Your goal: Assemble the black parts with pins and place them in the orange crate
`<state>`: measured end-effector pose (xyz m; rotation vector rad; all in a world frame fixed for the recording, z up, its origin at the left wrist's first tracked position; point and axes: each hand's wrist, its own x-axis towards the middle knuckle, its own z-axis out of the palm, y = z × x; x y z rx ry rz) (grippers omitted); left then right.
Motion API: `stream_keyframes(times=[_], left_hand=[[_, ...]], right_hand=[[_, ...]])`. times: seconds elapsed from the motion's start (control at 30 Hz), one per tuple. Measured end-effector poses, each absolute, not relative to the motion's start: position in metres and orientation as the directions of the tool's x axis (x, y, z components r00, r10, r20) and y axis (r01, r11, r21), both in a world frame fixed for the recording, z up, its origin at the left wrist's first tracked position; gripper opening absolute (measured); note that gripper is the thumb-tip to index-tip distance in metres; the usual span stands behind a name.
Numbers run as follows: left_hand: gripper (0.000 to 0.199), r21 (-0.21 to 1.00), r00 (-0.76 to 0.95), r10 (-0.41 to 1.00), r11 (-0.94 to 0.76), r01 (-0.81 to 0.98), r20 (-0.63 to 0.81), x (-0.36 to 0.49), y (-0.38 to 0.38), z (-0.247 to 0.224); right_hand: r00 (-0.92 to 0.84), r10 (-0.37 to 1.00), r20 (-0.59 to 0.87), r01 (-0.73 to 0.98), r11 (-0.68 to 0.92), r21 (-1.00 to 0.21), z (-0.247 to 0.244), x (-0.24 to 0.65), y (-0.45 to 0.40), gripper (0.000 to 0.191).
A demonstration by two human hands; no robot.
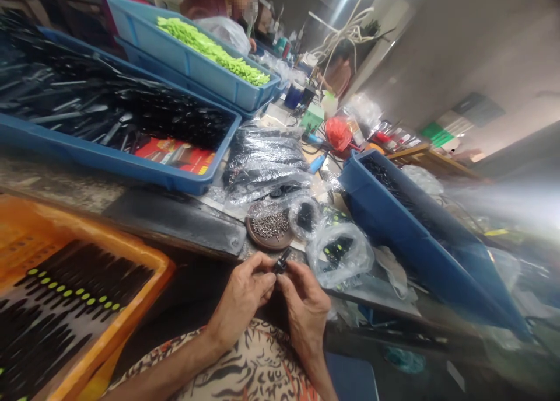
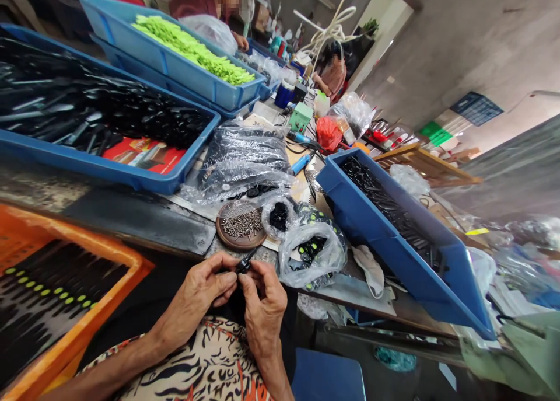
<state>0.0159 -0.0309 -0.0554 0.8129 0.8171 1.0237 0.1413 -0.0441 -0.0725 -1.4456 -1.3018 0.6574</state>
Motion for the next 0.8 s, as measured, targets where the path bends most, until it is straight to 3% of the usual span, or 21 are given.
stream_keyframes(times=[0.2, 0.8], left_hand=[[0.010, 0.888, 0.272, 0.943, 0.284, -0.361, -0.191, 0.0158, -0.0304, -0.0540], [0.008, 0.899, 0.242, 0.960, 0.227, -0.375, -0.142, 0.0182, -0.0306, -0.0548]], right_hand=[[0.271, 0.927, 0.261, 0.431, 0.126, -0.894, -0.0706, 0.1409, -0.0434, 0.017], [0.075, 0.916, 0.394, 0.634, 0.261, -0.728, -0.0631, 0.1401, -0.0416, 0.015]])
